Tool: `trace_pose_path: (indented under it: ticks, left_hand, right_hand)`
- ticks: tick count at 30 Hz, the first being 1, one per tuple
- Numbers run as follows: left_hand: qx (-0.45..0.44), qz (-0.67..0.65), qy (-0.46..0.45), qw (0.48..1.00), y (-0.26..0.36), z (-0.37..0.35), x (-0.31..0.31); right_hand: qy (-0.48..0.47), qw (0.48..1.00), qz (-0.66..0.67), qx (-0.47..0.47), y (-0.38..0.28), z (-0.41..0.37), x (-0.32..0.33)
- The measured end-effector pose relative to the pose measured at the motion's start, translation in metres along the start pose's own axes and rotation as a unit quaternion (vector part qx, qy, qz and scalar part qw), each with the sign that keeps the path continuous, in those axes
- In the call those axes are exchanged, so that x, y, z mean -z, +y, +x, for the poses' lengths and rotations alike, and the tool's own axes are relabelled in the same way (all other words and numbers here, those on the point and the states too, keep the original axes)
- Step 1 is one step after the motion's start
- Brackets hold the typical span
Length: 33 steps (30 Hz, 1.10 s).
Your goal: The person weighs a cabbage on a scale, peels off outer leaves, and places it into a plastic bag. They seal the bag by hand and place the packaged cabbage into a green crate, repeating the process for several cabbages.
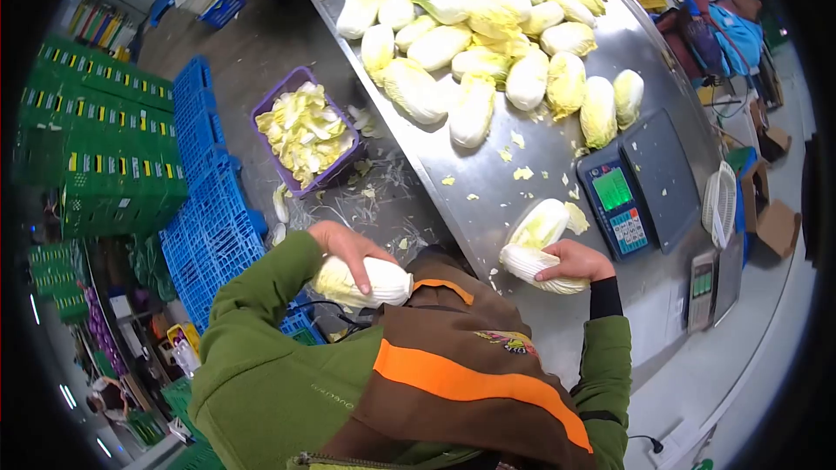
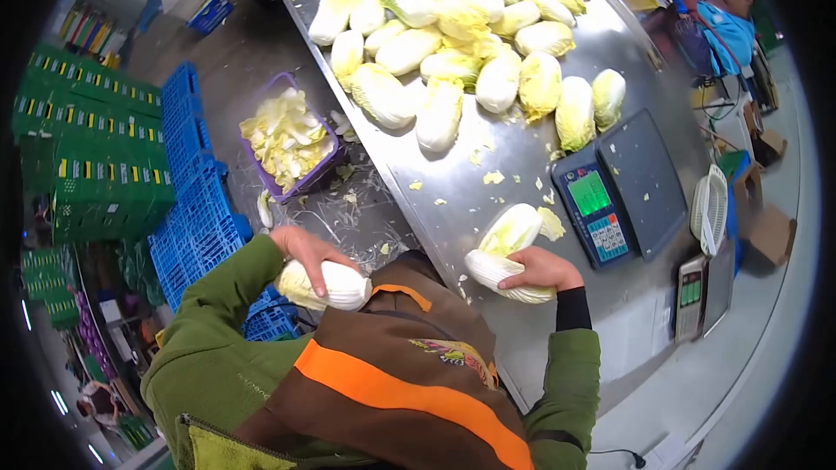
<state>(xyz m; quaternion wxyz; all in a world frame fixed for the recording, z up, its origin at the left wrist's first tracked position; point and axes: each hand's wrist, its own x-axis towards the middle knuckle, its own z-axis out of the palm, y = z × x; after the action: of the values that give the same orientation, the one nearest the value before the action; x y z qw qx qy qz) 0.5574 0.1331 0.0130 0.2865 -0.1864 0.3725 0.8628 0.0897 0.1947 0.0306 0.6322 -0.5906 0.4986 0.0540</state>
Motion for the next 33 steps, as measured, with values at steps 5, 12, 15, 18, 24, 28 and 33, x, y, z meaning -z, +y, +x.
trace_pose_path:
  ticks: [5, 12, 15, 18, 24, 28, 33]
  left_hand:
    - [-0.096, -0.039, -0.018, 0.994, 0.030, -0.002, -0.023]
    - [-0.310, -0.297, 0.235, 0.872, 0.051, 0.035, -0.021]
    - [-0.417, -0.257, 0.280, 0.826, 0.072, 0.110, 0.012]
    - [-0.404, -0.251, 0.206, 0.855, 0.140, 0.182, -0.020]
    - [-0.222, 0.044, 0.105, 0.968, 0.158, 0.310, -0.079]
    - [-0.209, 0.002, -0.084, 0.974, 0.182, 0.424, -0.115]
    - [-0.377, 0.457, 0.143, 0.793, 0.254, 0.637, -0.197]
  right_hand:
    - [0.101, 0.972, -0.083, 0.197, -0.102, 0.108, -0.018]
    - [0.320, 0.928, 0.136, 0.133, -0.069, 0.120, -0.019]
    - [0.129, 0.787, 0.588, 0.137, -0.004, 0.070, -0.062]
    - [0.159, 0.655, 0.698, 0.241, 0.012, 0.021, -0.110]
    - [0.350, 0.373, 0.785, 0.350, 0.049, -0.052, -0.198]
    - [0.508, 0.351, 0.720, 0.318, 0.071, -0.132, -0.268]
    - [0.595, 0.190, 0.717, 0.310, 0.111, -0.205, -0.347]
